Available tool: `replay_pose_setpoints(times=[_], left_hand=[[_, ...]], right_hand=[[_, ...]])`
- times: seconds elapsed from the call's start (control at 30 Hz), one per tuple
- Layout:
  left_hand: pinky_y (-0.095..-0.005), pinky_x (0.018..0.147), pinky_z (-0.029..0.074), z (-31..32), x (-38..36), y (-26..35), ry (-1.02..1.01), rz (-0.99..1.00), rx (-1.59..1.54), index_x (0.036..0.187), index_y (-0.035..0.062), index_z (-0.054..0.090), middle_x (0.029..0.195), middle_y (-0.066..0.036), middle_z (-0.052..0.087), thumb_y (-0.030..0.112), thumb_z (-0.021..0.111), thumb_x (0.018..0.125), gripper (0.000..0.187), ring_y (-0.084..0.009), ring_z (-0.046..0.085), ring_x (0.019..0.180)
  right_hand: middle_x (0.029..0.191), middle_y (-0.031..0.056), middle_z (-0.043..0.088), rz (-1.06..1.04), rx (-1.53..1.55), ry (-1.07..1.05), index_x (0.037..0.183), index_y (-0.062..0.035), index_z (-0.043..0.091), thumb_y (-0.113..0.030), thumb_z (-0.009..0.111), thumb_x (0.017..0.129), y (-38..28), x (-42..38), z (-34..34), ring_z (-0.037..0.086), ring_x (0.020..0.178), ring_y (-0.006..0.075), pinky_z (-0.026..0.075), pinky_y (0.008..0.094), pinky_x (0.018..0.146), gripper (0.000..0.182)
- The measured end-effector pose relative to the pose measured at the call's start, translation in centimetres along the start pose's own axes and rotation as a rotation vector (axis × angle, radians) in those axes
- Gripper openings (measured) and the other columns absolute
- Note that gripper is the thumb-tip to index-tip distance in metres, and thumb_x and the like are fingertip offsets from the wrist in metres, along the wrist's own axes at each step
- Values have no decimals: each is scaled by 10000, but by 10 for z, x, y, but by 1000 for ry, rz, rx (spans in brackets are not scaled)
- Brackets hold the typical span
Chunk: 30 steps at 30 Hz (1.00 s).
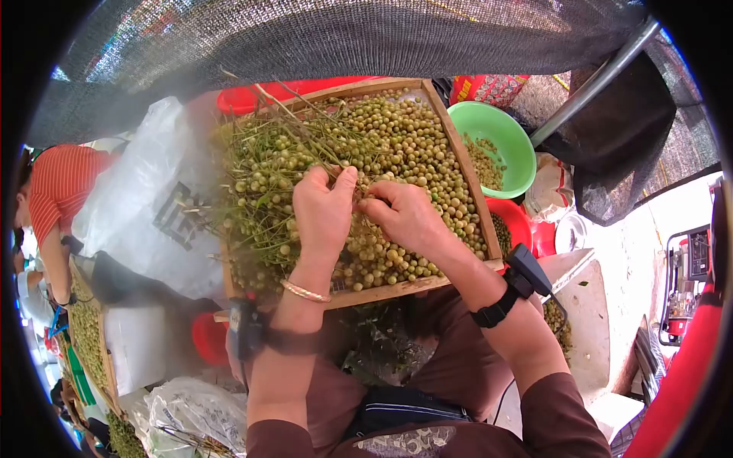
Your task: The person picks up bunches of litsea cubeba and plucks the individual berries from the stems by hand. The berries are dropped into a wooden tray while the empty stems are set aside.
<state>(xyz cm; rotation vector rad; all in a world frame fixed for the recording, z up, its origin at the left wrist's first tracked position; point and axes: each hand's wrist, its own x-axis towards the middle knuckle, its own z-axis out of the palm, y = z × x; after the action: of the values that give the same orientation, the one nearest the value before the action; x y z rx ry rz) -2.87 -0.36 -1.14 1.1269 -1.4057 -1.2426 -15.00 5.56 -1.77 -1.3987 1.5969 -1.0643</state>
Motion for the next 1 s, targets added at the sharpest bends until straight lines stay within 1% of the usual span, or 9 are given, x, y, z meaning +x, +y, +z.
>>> replay_pose_setpoints(times=[0.1,0.27,0.43,0.63,0.77,0.83,0.87,0.97,1.0], left_hand=[[-224,445,453,-2,-1,4,-11,-55,-23,744,-16,556,622,-18,536,149,600,839,195,-63,489,521],[-228,438,454,-1,-1,12,13,-105,-81,761,-3,558,637,-16,548,156,589,847,183,-68,493,512],[-226,437,455,-1,-1,12,32,-178,-192,767,13,554,643,-13,550,154,584,851,167,-74,511,514],[-243,453,471,-14,8,11,42,-132,-190,794,38,537,690,-52,587,152,586,846,135,-127,583,573],[-232,487,472,-25,11,25,20,-147,-307,838,48,549,748,-68,617,159,577,857,116,-133,600,619],[-237,526,480,-24,8,31,-12,-187,-379,883,46,549,768,-46,614,141,572,859,100,-129,614,672],[-247,544,483,-23,6,31,-29,-247,-443,902,51,552,790,-53,620,145,564,863,103,-136,618,691],[-260,571,486,-25,5,28,-71,-343,-509,931,58,558,835,-69,629,158,543,873,117,-145,621,720],[-263,579,486,-25,5,26,-106,-380,-521,942,61,561,858,-77,631,167,530,879,127,-147,621,729]], right_hand=[[557,41,528,-41,4,-48,809,25,584,-162,555,817,-2,1,-3,505,446,89,398,247,423,189],[620,8,545,262,505,-183,825,-11,594,-138,533,838,-15,-3,-10,502,464,58,345,184,372,142],[665,18,562,307,748,-205,864,-11,581,-111,544,833,-10,-1,-11,513,490,48,301,160,351,111],[660,37,569,329,423,-299,876,-7,596,-94,533,791,-10,-1,-21,504,500,49,323,176,382,137],[648,32,564,311,364,-204,876,2,609,-112,530,778,-6,0,-35,505,522,50,349,184,411,170],[680,34,577,98,14,82,937,24,606,-136,546,769,13,15,-41,530,582,82,411,213,494,240],[807,77,616,-22,-201,133,1033,35,579,-145,556,760,24,22,-47,575,739,141,459,261,652,328],[950,125,614,14,-188,162,1078,30,563,-139,561,753,30,25,-49,576,887,192,444,294,782,367],[1026,166,595,-89,-343,239,1066,19,573,-125,548,765,26,26,-47,564,971,230,432,317,833,335]])
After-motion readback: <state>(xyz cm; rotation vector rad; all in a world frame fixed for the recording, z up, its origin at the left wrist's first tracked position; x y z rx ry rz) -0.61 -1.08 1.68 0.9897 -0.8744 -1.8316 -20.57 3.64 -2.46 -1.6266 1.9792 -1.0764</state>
